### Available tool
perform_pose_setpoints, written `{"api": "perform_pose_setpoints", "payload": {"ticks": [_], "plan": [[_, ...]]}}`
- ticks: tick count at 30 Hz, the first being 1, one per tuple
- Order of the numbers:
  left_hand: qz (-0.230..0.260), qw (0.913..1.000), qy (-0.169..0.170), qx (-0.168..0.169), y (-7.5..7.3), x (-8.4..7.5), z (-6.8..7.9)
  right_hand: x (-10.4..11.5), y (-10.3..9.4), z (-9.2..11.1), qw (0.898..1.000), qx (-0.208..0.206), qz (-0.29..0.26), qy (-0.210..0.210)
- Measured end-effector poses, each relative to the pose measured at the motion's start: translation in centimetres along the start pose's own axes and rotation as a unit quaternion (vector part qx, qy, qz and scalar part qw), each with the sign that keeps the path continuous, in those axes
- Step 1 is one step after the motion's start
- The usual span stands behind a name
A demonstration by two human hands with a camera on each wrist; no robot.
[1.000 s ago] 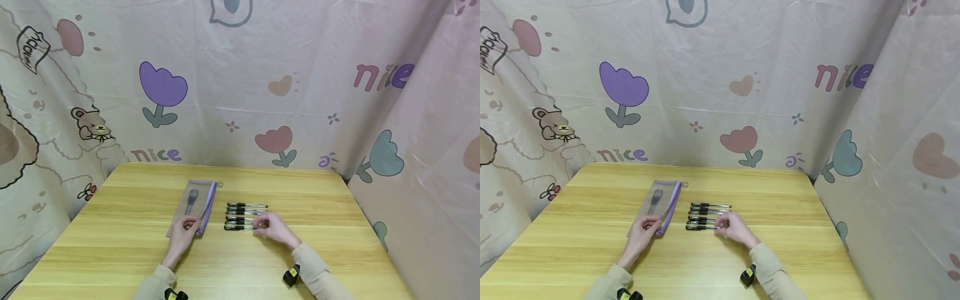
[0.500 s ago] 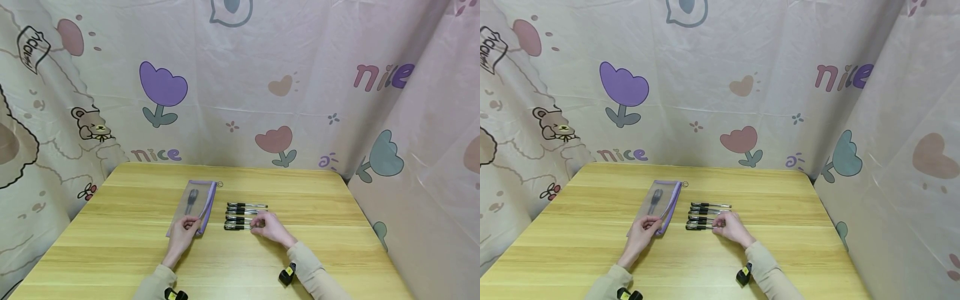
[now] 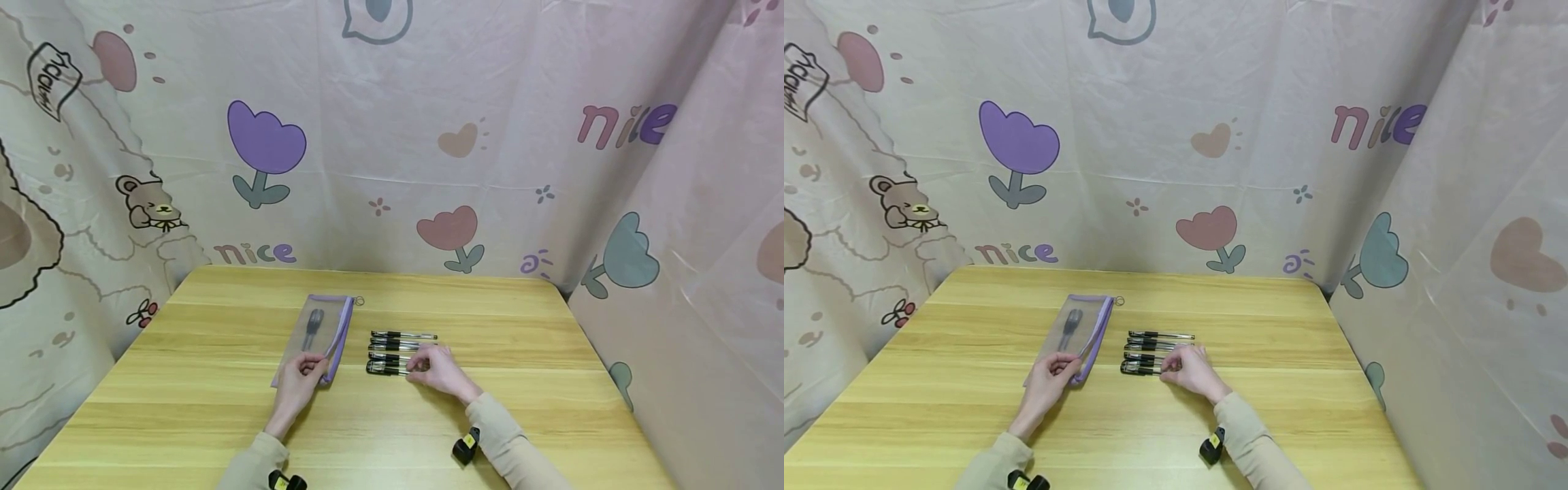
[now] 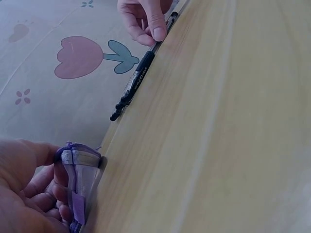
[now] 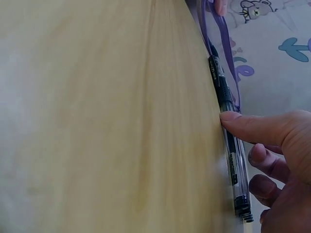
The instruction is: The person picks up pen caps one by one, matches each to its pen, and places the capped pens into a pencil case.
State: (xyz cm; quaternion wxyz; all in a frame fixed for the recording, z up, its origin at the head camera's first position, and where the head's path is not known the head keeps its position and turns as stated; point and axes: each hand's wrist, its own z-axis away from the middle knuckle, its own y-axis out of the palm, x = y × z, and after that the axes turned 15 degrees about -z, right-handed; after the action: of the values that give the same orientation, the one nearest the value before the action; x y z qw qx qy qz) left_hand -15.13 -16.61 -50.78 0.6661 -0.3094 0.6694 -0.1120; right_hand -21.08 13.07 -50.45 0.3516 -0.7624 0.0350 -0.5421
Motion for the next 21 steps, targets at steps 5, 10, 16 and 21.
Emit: {"api": "perform_pose_setpoints", "payload": {"ticks": [5, 10, 16, 21], "plan": [[0.0, 1.0, 0.001, 0.0, -0.02, -0.02, -0.01, 0.22, 0.11, -0.09, 1.0, -0.001, 0.003, -0.004], [0.0, 1.0, 0.0, 0.002, -0.05, -0.05, 0.0, 0.37, 0.17, -0.07, 1.0, -0.003, 0.012, -0.008], [-0.002, 1.0, -0.002, 0.001, -0.05, -0.06, 0.0, 0.48, 0.14, -0.02, 1.0, -0.004, 0.017, -0.011], [-0.001, 1.0, -0.001, 0.001, -0.05, -0.11, 0.03, 0.34, -0.01, 0.1, 1.0, -0.002, 0.017, -0.012]]}}
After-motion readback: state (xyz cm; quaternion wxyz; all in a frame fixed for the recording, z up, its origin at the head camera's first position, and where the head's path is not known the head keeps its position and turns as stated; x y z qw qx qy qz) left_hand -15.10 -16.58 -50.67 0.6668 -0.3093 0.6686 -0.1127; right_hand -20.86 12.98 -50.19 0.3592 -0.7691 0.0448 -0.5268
